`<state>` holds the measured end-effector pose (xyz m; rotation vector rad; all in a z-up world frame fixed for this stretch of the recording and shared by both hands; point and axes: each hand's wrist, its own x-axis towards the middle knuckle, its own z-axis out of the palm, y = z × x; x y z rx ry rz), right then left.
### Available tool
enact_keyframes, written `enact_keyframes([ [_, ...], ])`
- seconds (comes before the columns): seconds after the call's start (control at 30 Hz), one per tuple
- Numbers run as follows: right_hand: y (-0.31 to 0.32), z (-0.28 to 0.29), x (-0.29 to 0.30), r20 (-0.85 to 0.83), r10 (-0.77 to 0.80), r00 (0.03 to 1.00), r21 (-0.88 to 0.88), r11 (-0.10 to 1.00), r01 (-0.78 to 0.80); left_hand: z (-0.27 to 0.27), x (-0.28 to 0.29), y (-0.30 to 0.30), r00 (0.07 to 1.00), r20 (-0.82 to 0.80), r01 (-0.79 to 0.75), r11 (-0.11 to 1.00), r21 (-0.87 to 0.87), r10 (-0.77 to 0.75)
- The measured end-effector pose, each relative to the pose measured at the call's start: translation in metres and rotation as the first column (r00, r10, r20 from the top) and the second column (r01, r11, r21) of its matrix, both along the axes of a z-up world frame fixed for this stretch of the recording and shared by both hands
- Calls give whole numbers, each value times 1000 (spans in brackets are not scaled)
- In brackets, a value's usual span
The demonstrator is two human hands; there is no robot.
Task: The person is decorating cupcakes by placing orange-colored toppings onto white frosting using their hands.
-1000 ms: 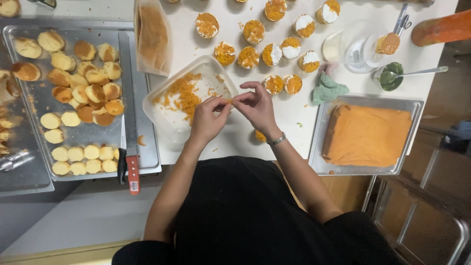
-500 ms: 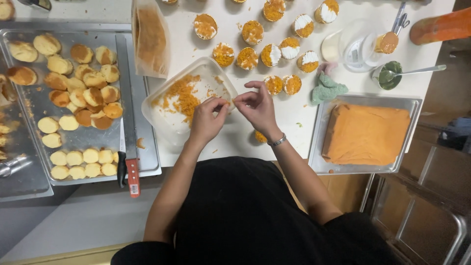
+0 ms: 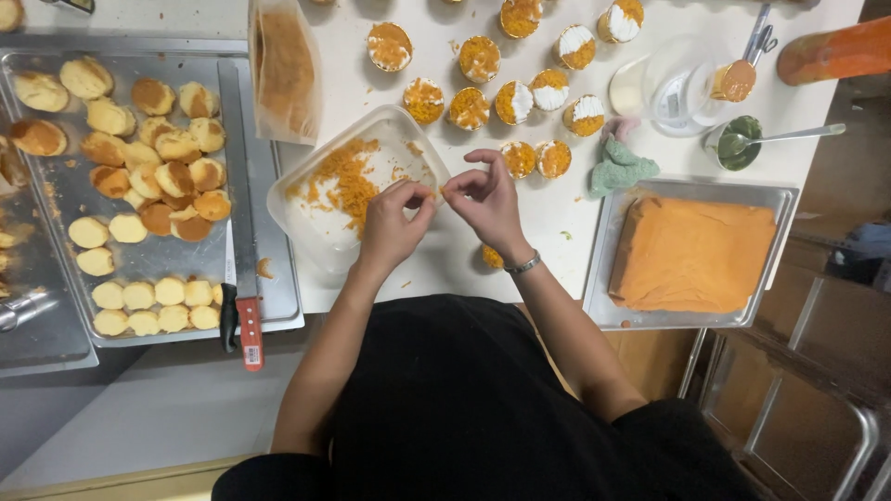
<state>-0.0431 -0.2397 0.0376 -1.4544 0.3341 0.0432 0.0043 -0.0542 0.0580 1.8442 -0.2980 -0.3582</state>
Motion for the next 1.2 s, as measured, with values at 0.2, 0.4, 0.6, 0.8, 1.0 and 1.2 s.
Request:
enact_keyframes([
  [0.2, 5, 11, 3, -16, 6, 1000, -35, 999, -6, -1, 1, -1, 999, -42, -22, 999, -27, 21],
  [0.4, 10, 15, 2, 100, 100, 990, -352, 934, -59, -5, 0, 0, 991, 123, 34, 993, 113, -48],
  [0.6, -20, -11, 15, 129, 117, 985, -437, 898, -49, -10, 4, 0, 998, -26, 54, 996, 73, -52],
  [0.8, -115, -34, 65, 61, -49, 997, -688, 721, 77, -37, 7, 17, 995, -89, -27, 996, 84, 34],
  [1.0, -131, -29, 88, 33, 85, 996, -780, 625, -27, -57, 6, 26, 998, -33, 53, 964, 259, -46],
  [1.2, -131, -27, 95, 107, 131, 986, -849, 529, 22, -70, 3, 31, 996, -12, 84, 925, 370, -85],
])
